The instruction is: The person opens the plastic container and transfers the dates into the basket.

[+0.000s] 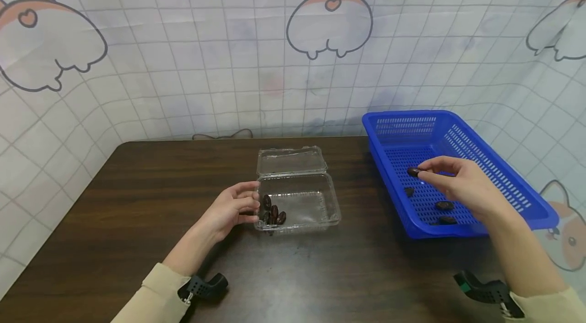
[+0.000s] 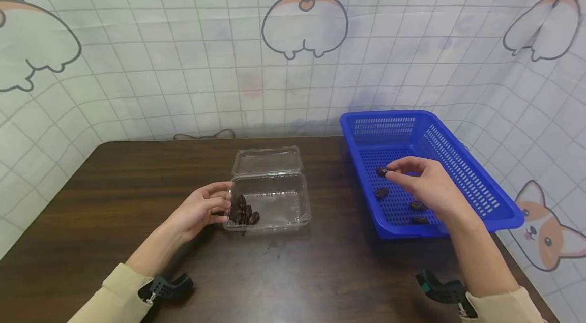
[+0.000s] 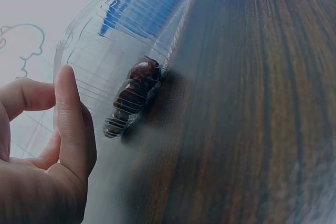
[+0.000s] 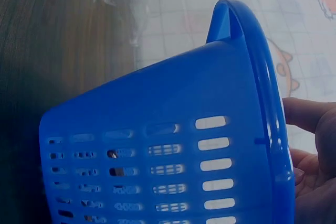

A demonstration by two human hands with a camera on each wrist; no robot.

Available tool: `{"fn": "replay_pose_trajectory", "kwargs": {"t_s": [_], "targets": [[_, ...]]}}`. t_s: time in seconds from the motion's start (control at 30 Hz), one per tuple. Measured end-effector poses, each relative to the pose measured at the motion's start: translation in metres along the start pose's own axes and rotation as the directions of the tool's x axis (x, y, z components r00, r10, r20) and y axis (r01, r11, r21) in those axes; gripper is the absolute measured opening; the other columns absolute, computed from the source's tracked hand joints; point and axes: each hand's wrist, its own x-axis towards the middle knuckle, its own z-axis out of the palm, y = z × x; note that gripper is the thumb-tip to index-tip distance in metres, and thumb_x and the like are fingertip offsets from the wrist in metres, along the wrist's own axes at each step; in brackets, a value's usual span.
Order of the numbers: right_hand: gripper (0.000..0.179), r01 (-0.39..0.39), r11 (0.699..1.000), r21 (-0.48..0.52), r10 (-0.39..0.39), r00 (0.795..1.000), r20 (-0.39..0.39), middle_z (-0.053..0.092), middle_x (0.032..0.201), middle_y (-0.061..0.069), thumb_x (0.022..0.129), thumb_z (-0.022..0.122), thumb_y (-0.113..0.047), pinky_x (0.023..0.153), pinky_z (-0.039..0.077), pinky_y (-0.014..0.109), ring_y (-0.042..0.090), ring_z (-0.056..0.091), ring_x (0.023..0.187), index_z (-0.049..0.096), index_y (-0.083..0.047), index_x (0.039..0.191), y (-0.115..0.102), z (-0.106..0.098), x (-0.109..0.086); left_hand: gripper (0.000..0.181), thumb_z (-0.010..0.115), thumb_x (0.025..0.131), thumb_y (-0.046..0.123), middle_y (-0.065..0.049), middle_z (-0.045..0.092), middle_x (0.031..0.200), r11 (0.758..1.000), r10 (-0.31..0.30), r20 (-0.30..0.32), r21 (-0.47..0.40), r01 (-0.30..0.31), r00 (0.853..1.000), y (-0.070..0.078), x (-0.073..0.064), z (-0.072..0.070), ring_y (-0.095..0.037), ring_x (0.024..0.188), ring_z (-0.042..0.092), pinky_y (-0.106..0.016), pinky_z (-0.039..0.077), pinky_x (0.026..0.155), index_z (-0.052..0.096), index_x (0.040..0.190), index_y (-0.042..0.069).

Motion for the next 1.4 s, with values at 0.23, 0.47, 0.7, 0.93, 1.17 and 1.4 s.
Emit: {"fn": "replay_pose_trajectory", "kwargs": {"t_s": [0.23, 0.47, 0.7, 0.93, 1.17, 1.4], "targets": [[0.038, 0.026, 0.999, 0.024, -0.026, 1.000, 0.014, 0.057, 0.091, 0.002, 0.101, 0.067, -0.029, 0.052, 0.042, 0.033, 0.017, 0.045, 0.061, 0.061, 0.000, 0.125, 0.002, 0.003, 0.001, 0.058, 0.059, 0.096, -0.001, -0.006, 0.058, 0.103, 1.000, 0.001, -0.007, -0.007, -0.001, 1.000, 0.001, -0.005, 0.000, -0.016, 0.082, 0.059, -0.032, 0.060, 0.074, 0.040, 0.151, -0.002], [0.040, 0.051, 0.998, 0.025, -0.052, 0.998, 0.041, 0.062, 0.094, 0.008, 0.101, 0.067, -0.030, 0.044, 0.038, 0.036, 0.015, 0.037, 0.049, 0.061, 0.000, 0.127, -0.011, 0.010, 0.003, 0.058, 0.059, 0.096, -0.001, -0.005, 0.058, 0.103, 1.000, 0.007, 0.006, -0.014, -0.007, 1.000, 0.003, -0.004, 0.002, -0.016, 0.082, 0.060, -0.032, 0.060, 0.074, 0.039, 0.151, -0.003], [0.039, 0.082, 0.997, 0.012, -0.082, 0.993, 0.083, 0.065, 0.102, 0.017, 0.101, 0.067, -0.028, 0.051, 0.044, 0.030, 0.019, 0.050, 0.062, 0.062, -0.001, 0.129, -0.030, 0.028, 0.013, 0.058, 0.060, 0.095, -0.001, -0.006, 0.059, 0.104, 1.000, 0.006, -0.005, -0.014, -0.006, 1.000, 0.001, -0.002, 0.001, -0.018, 0.082, 0.060, -0.032, 0.060, 0.074, 0.041, 0.150, -0.001], [0.039, 0.093, 0.992, 0.086, -0.105, 0.984, 0.145, 0.064, 0.099, 0.012, 0.099, 0.070, -0.025, 0.049, 0.038, 0.029, 0.019, 0.048, 0.064, 0.062, -0.002, 0.130, -0.049, 0.053, 0.021, 0.057, 0.060, 0.094, -0.002, -0.006, 0.059, 0.104, 1.000, -0.005, -0.009, -0.013, 0.005, 1.000, 0.000, 0.000, 0.001, -0.019, 0.084, 0.061, -0.032, 0.060, 0.074, 0.043, 0.149, 0.000], [0.034, 0.121, 0.989, 0.090, -0.138, 0.967, 0.213, 0.069, 0.100, 0.011, 0.099, 0.070, -0.024, 0.054, 0.041, 0.029, 0.024, 0.056, 0.073, 0.064, -0.004, 0.126, -0.065, 0.078, 0.031, 0.058, 0.058, 0.094, -0.002, -0.008, 0.058, 0.107, 1.000, 0.007, 0.005, -0.003, -0.007, 1.000, 0.002, 0.001, 0.001, -0.019, 0.087, 0.061, -0.032, 0.060, 0.075, 0.042, 0.150, -0.002], [0.033, 0.152, 0.984, 0.090, -0.171, 0.946, 0.274, 0.071, 0.105, 0.013, 0.097, 0.073, -0.021, 0.066, 0.053, 0.035, 0.026, 0.062, 0.079, 0.066, -0.002, 0.122, -0.070, 0.106, 0.041, 0.057, 0.059, 0.095, -0.002, -0.007, 0.058, 0.106, 1.000, 0.002, 0.006, -0.012, -0.002, 1.000, 0.002, -0.001, 0.000, -0.019, 0.086, 0.061, -0.032, 0.060, 0.074, 0.041, 0.150, -0.002]]}}
